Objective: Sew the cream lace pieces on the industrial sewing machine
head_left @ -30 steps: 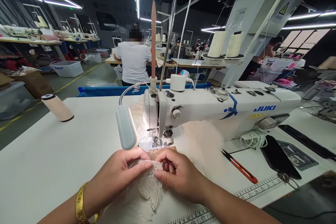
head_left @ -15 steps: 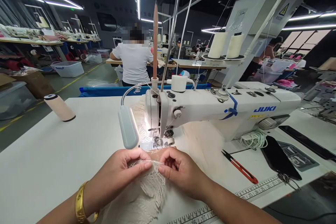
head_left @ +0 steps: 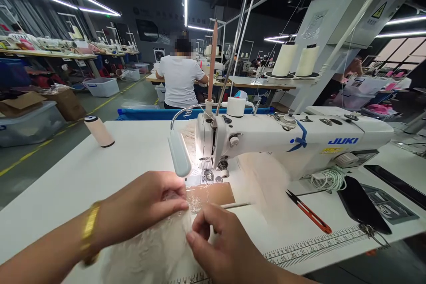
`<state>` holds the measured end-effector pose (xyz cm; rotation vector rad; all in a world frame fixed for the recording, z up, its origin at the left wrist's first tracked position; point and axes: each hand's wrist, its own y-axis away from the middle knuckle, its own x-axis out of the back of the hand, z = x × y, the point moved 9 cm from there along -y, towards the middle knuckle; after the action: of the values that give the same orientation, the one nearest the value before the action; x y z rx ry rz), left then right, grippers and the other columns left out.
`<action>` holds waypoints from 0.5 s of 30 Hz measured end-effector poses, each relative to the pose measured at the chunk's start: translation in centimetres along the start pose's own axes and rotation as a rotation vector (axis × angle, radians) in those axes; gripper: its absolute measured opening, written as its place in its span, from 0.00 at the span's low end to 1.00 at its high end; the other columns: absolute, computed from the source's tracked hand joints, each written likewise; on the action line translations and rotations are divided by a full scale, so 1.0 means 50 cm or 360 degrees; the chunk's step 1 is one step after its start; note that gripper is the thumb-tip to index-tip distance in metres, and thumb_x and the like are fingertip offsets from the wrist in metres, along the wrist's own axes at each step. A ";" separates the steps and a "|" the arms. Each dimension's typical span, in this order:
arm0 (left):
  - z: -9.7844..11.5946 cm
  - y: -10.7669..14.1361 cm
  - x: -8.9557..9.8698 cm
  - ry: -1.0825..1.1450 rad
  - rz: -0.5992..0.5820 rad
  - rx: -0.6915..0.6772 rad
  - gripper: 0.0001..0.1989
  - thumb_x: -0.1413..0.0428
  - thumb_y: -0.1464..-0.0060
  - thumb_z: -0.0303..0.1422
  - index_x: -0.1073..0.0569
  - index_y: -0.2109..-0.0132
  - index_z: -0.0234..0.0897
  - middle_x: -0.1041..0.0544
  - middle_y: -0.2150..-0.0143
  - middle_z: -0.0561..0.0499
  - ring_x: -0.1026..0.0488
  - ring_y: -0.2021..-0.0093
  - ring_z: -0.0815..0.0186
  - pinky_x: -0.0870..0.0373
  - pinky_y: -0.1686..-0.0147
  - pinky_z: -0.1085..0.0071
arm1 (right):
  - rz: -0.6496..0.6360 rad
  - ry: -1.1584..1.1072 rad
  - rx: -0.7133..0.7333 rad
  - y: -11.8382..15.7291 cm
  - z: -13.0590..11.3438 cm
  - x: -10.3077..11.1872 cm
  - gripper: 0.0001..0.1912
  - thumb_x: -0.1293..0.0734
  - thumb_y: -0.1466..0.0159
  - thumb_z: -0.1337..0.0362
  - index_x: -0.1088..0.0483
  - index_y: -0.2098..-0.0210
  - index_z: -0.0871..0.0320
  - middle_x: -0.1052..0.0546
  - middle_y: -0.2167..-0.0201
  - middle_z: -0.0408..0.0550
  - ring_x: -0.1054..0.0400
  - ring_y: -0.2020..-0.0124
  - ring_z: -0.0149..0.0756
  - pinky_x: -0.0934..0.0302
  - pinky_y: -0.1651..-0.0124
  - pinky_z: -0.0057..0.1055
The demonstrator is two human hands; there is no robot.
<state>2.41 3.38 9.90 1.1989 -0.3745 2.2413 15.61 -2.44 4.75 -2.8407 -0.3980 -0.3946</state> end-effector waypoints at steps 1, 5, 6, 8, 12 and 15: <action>-0.013 -0.031 -0.025 -0.0036 -0.0101 0.0019 0.15 0.43 0.40 0.43 0.23 0.71 0.40 0.24 0.72 0.54 0.28 0.70 0.65 0.36 0.71 0.75 | 0.0081 0.0203 0.0022 -0.006 0.016 0.005 0.08 0.33 0.37 0.68 0.37 0.71 0.55 0.30 0.73 0.40 0.37 0.69 0.34 0.46 0.64 0.31; -0.067 -0.131 -0.106 -0.0074 -0.0182 0.0120 0.10 0.44 0.45 0.40 0.29 0.69 0.40 0.25 0.67 0.52 0.28 0.64 0.61 0.36 0.66 0.70 | 0.0210 0.0844 0.0113 -0.013 0.066 0.031 0.15 0.35 0.38 0.75 0.45 0.73 0.54 0.34 0.75 0.39 0.41 0.70 0.35 0.51 0.64 0.33; -0.075 -0.144 -0.123 -0.0060 -0.0207 0.0116 0.10 0.44 0.46 0.41 0.30 0.69 0.40 0.26 0.68 0.52 0.29 0.65 0.61 0.37 0.66 0.69 | 0.0191 0.0913 0.0120 -0.012 0.072 0.039 0.16 0.35 0.37 0.76 0.45 0.72 0.54 0.34 0.75 0.39 0.41 0.70 0.35 0.50 0.64 0.32; -0.086 -0.158 -0.143 -0.0030 -0.0224 0.0099 0.11 0.42 0.46 0.42 0.30 0.70 0.41 0.28 0.70 0.53 0.30 0.65 0.60 0.37 0.66 0.69 | 0.0091 0.0934 0.0115 -0.011 0.076 0.056 0.15 0.32 0.36 0.75 0.42 0.71 0.55 0.32 0.73 0.39 0.39 0.69 0.35 0.48 0.64 0.32; -0.105 -0.162 -0.153 -0.0012 -0.0191 0.0087 0.12 0.41 0.48 0.43 0.31 0.70 0.41 0.29 0.72 0.55 0.31 0.67 0.61 0.38 0.67 0.69 | -0.0101 0.0810 0.0283 -0.022 0.049 0.082 0.09 0.32 0.33 0.74 0.34 0.63 0.55 0.27 0.65 0.42 0.35 0.63 0.37 0.41 0.59 0.32; -0.117 -0.167 -0.152 -0.0038 -0.0136 0.0070 0.11 0.39 0.49 0.41 0.30 0.71 0.41 0.29 0.73 0.56 0.31 0.68 0.62 0.39 0.69 0.70 | -0.0150 0.0877 0.0627 -0.023 0.027 0.076 0.09 0.37 0.29 0.75 0.29 0.56 0.55 0.27 0.62 0.46 0.36 0.61 0.40 0.39 0.56 0.35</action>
<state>6.85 10.27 0.17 1.2419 -0.2790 2.1741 19.10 -0.09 4.83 -2.2202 -0.4346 -0.9653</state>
